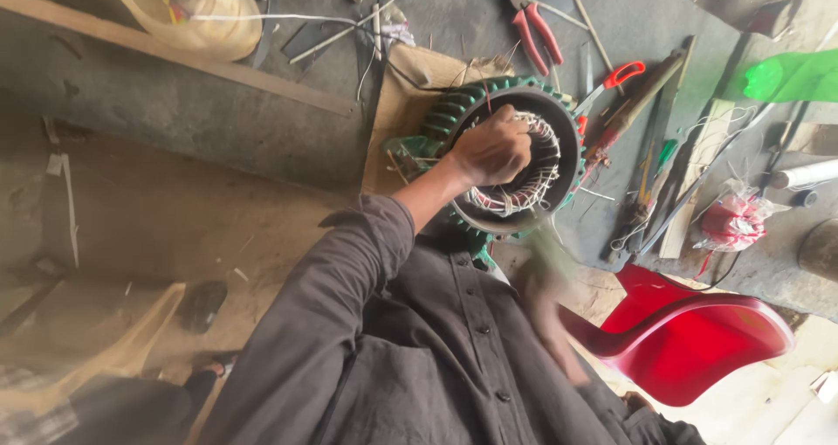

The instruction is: The person is repairing a motor stator by hand. They use a green-handled hammer to tap and adjust the white wire windings inside the stator slots, repeatedly tapping and repositioning the wires.

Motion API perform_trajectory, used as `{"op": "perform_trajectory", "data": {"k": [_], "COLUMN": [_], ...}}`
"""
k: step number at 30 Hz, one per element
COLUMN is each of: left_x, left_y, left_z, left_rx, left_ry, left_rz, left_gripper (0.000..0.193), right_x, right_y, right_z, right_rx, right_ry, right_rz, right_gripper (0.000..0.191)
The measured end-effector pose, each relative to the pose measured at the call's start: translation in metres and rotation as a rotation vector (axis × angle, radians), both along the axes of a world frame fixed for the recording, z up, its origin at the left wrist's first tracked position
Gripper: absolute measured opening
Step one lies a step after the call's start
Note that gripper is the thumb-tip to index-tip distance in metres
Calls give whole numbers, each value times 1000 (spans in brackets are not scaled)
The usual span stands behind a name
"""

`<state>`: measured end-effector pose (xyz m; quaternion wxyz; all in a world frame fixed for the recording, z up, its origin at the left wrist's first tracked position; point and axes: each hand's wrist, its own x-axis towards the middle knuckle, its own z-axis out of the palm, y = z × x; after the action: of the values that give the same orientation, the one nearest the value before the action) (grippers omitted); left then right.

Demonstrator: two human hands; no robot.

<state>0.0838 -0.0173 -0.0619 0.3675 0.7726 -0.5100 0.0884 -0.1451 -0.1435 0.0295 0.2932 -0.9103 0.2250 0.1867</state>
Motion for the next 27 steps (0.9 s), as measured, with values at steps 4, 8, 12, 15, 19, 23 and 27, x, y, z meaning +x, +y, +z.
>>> {"op": "perform_trajectory", "data": {"k": [4, 8, 12, 15, 19, 23, 27], "left_x": [5, 5, 2, 4, -2, -86, -182], "left_y": [-1, -1, -1, -2, -10, -12, -21], "left_z": [1, 6, 6, 3, 16, 61, 86], "left_rx": [-27, -56, 0, -22, 211, 329, 769], "left_ry": [-29, 40, 27, 19, 56, 249, 567], "left_rz": [9, 7, 20, 18, 22, 368, 387], "left_gripper": [29, 34, 34, 33, 27, 21, 39], "right_x": [5, -4, -27, -42, -34, 8, 64], "right_y": [3, -4, -14, -13, -9, -32, -74], "right_z": [4, 3, -13, -35, -39, 8, 38], "right_rx": [-76, -87, 395, 977, 141, 530, 541], "right_ry": [-57, 58, -99, -505, -253, -268, -378], "right_rz": [47, -46, -413, -723, -292, -640, -440], "right_gripper": [34, 35, 36, 46, 41, 47, 42]}}
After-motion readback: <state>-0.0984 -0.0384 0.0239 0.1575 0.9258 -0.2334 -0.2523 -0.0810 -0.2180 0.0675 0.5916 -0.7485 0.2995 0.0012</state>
